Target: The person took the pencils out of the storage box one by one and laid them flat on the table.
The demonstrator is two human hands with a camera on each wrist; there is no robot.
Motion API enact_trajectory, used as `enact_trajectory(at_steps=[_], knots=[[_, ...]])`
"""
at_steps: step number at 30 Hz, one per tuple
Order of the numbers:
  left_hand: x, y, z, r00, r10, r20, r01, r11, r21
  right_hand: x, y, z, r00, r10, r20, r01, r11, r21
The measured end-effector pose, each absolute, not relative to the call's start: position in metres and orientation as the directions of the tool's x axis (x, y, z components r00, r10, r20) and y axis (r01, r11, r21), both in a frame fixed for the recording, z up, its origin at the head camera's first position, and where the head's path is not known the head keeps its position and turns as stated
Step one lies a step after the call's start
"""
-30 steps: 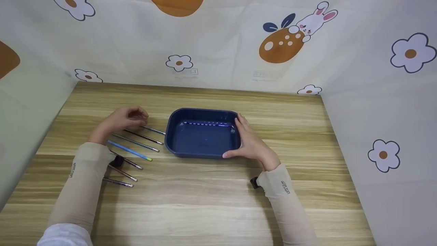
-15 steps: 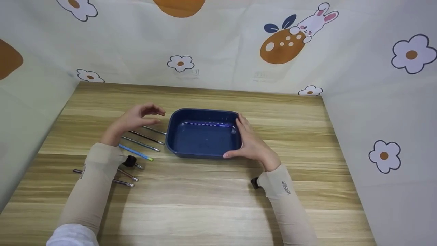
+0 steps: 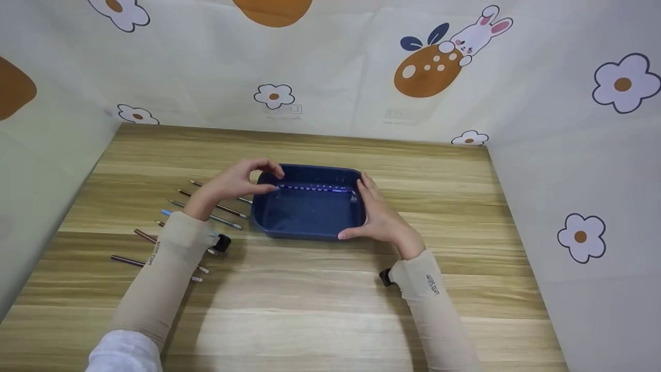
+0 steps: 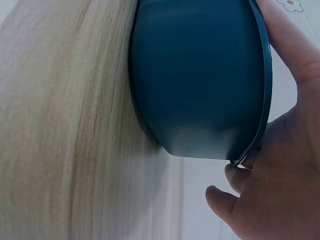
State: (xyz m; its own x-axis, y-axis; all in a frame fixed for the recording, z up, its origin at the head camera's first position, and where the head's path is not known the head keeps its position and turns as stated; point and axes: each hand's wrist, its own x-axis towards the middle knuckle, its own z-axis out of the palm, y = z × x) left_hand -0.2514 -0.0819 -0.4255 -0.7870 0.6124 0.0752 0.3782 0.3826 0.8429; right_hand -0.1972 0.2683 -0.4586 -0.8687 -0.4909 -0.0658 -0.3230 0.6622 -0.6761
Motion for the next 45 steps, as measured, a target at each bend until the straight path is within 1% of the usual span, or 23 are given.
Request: enact_trajectory(at_steps=[5, 10, 15, 18, 25, 28, 30, 36, 45], knots=[[-0.256, -0.065, -0.427, -0.774, 0.632, 0.038, 0.403, 0.446, 0.799, -0.197, 0.268, -0.458, -0.867, -0.494, -0.067, -0.323, 0.659, -0.679], [-0.258, -0.054, -0.433, -0.792, 0.609, -0.031, 0.400, 0.558, 0.727, -0.196, 0.267, -0.458, -0.864, -0.500, -0.057, -0.329, 0.646, -0.689], [-0.259, -0.043, -0.438, -0.837, 0.534, -0.120, 0.385, 0.730, 0.565, -0.197, 0.267, -0.458, -0.866, -0.496, -0.058, -0.327, 0.650, -0.686], [-0.258, -0.036, -0.440, -0.852, 0.500, -0.152, 0.389, 0.801, 0.455, -0.196, 0.267, -0.458, -0.869, -0.491, -0.064, -0.322, 0.659, -0.679], [-0.257, -0.023, -0.449, -0.848, 0.506, -0.156, 0.469, 0.854, 0.225, -0.196, 0.268, -0.457, -0.875, -0.478, -0.079, -0.309, 0.676, -0.669], [-0.258, -0.021, -0.453, -0.846, 0.515, -0.141, 0.495, 0.855, 0.154, -0.197, 0.268, -0.458, -0.875, -0.477, -0.082, -0.306, 0.678, -0.669], [-0.258, -0.019, -0.454, -0.845, 0.518, -0.133, 0.504, 0.854, 0.129, -0.197, 0.268, -0.458, -0.875, -0.476, -0.086, -0.303, 0.679, -0.669], [-0.258, -0.016, -0.458, -0.852, 0.513, -0.107, 0.503, 0.858, 0.106, -0.197, 0.268, -0.457, -0.874, -0.480, -0.080, -0.308, 0.673, -0.673], [-0.254, -0.010, -0.463, -0.875, 0.480, -0.067, 0.476, 0.877, 0.066, -0.196, 0.269, -0.458, -0.868, -0.491, -0.071, -0.324, 0.669, -0.669]])
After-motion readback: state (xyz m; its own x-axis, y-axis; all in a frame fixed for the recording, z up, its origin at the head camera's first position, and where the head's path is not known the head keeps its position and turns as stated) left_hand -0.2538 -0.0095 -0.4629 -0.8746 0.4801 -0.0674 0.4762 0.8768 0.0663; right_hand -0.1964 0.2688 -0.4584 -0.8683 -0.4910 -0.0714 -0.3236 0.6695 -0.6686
